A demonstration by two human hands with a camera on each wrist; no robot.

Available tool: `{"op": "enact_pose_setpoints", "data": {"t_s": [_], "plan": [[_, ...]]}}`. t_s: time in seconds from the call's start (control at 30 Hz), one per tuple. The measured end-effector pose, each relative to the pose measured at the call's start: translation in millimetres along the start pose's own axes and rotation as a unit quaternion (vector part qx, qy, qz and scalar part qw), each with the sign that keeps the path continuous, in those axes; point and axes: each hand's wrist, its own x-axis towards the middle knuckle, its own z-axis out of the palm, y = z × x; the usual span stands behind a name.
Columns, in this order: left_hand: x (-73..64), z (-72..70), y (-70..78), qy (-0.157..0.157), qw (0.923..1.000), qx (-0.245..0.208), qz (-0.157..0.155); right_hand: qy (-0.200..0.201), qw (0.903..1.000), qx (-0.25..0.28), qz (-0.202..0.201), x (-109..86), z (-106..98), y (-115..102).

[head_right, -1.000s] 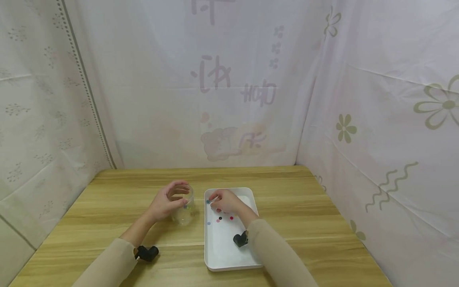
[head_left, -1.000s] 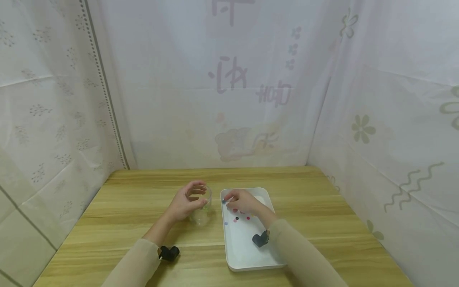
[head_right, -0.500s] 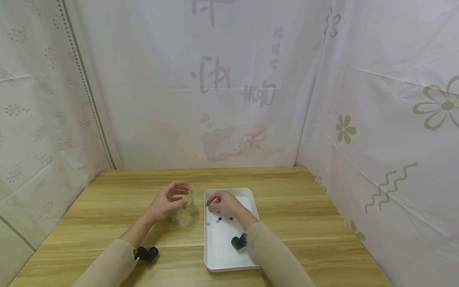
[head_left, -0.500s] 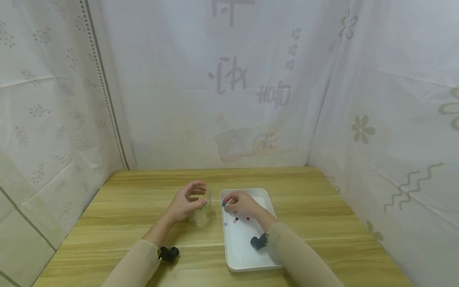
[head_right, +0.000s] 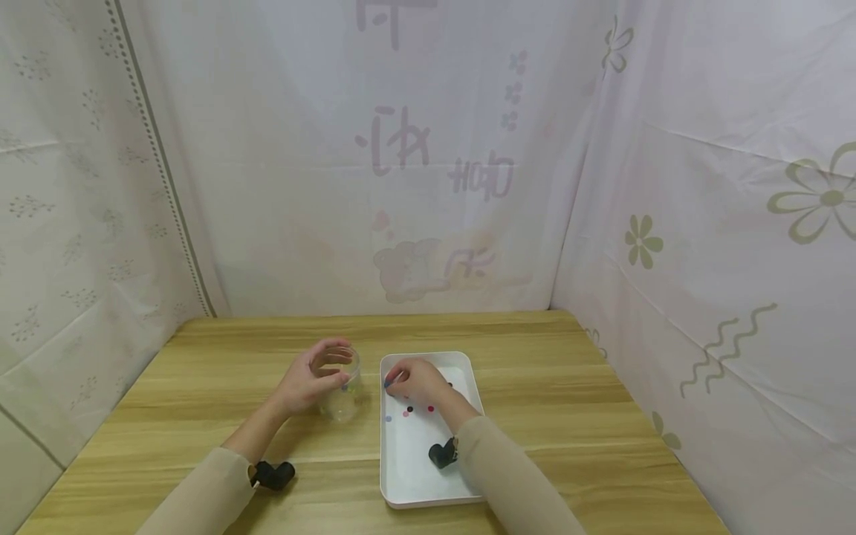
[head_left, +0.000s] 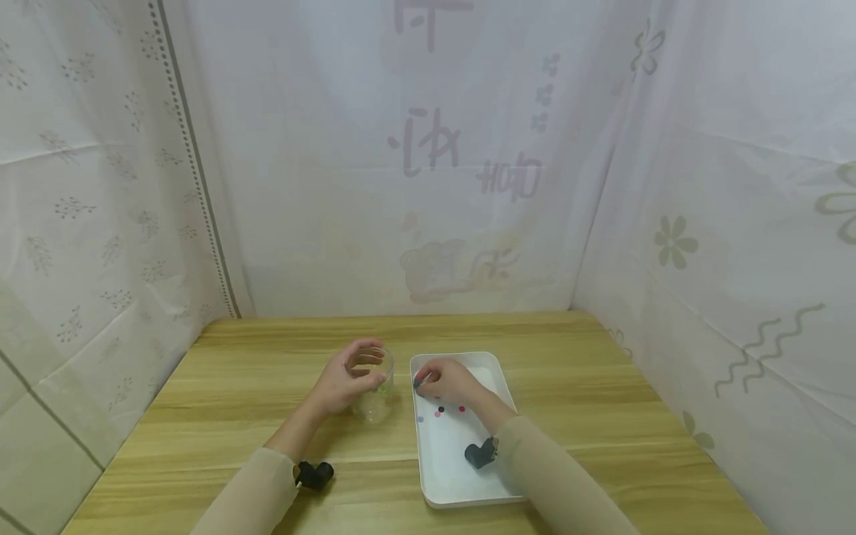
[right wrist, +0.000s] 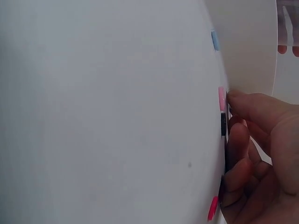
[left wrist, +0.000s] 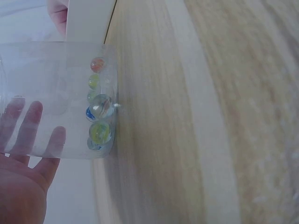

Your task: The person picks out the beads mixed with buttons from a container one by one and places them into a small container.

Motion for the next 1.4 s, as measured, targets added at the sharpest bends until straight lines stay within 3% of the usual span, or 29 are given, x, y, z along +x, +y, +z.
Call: {"op": "enact_pose_setpoints", "data": {"t_s": [0.2,0.63,1.4], "plan": [[0.0,-0.1,-0.2,-0.001,1.0,-0.005,-0.002,0.002,1.0,-0.004,-0.005,-0.3,0.1,-0.7],[-0.1,0.8,0.1,0.005,1.0,-0.006,0.002,-0.002,0.9992,0.04,-0.001,-2.5,-6.8,-2.0],[0.1,2.0,1.0,0.01,0.9999,-0.001,-0.005,0.036,0.9912,0.127,-0.007,-8.7,-23.9,-12.0]]}}
